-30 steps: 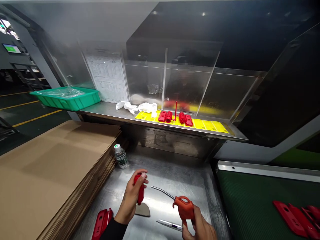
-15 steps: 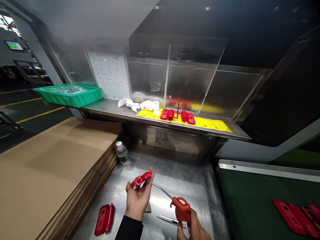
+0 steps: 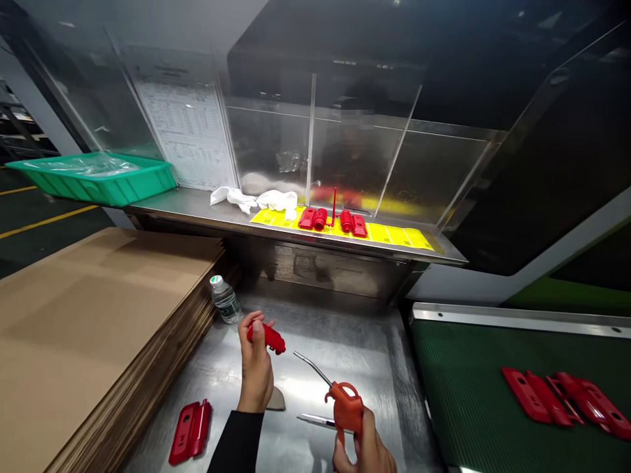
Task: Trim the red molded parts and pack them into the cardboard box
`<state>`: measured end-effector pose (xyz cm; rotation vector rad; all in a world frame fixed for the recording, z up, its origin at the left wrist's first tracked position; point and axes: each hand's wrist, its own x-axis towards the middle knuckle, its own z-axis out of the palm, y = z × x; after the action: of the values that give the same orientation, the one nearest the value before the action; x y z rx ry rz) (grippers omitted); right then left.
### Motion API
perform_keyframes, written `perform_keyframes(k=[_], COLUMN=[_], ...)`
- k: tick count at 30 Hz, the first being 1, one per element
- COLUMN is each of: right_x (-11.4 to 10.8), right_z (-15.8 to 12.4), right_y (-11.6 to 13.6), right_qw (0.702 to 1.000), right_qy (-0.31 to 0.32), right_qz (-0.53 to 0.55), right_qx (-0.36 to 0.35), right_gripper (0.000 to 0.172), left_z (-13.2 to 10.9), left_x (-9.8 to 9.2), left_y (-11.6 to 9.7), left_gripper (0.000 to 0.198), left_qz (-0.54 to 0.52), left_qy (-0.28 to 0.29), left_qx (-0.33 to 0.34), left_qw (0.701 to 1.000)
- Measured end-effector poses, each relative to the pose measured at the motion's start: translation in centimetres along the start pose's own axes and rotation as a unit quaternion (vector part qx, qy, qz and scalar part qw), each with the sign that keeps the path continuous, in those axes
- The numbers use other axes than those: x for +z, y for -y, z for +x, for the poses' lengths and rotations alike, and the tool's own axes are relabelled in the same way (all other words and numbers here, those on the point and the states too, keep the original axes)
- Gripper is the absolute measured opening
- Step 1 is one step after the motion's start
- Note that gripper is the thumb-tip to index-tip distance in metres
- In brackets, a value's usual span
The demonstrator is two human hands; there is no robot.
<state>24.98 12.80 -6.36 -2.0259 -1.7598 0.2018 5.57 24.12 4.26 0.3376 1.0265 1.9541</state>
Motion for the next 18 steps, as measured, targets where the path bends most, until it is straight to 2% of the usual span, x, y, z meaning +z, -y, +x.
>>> perform_keyframes(k=[4, 7, 9, 11, 14, 16, 18], right_x=[0.4, 0.6, 0.9, 1.6, 3.8, 5.7, 7.4], right_z=[-0.1, 0.4, 1.6, 3.6, 7.3, 9.1, 9.9], right_y=[-0.9, -2.2, -3.4, -4.7, -6.7, -8.0, -9.0], right_qw=[0.999, 0.997, 0.994, 0.99, 0.987, 0.985, 0.985], right_qy=[0.022, 0.05, 0.084, 0.114, 0.134, 0.144, 0.15], right_qz=[0.024, 0.054, 0.067, 0.071, 0.065, 0.056, 0.044], right_qx=[0.005, 0.004, -0.01, -0.034, -0.062, -0.071, -0.078], right_gripper=[0.049, 0.051, 0.054, 0.052, 0.048, 0.052, 0.056], left_z=[0.8, 1.0, 0.7, 0.0, -1.7, -3.1, -4.5], left_x=[-1.6, -3.8, -5.5, -7.0, -8.8, -9.5, -9.9], left_y=[-0.4, -1.7, -2.3, -2.2, -0.9, 0.0, 0.5], left_gripper=[0.025, 0.034, 0.039, 0.038, 0.04, 0.043, 0.044], left_qz=[0.078, 0.109, 0.099, 0.056, -0.034, -0.075, -0.106], left_qy=[0.078, 0.153, 0.177, 0.166, 0.094, 0.044, 0.018], left_qx=[-0.092, -0.196, -0.246, -0.259, -0.222, -0.202, -0.203], left_qw=[0.99, 0.962, 0.948, 0.95, 0.97, 0.975, 0.973])
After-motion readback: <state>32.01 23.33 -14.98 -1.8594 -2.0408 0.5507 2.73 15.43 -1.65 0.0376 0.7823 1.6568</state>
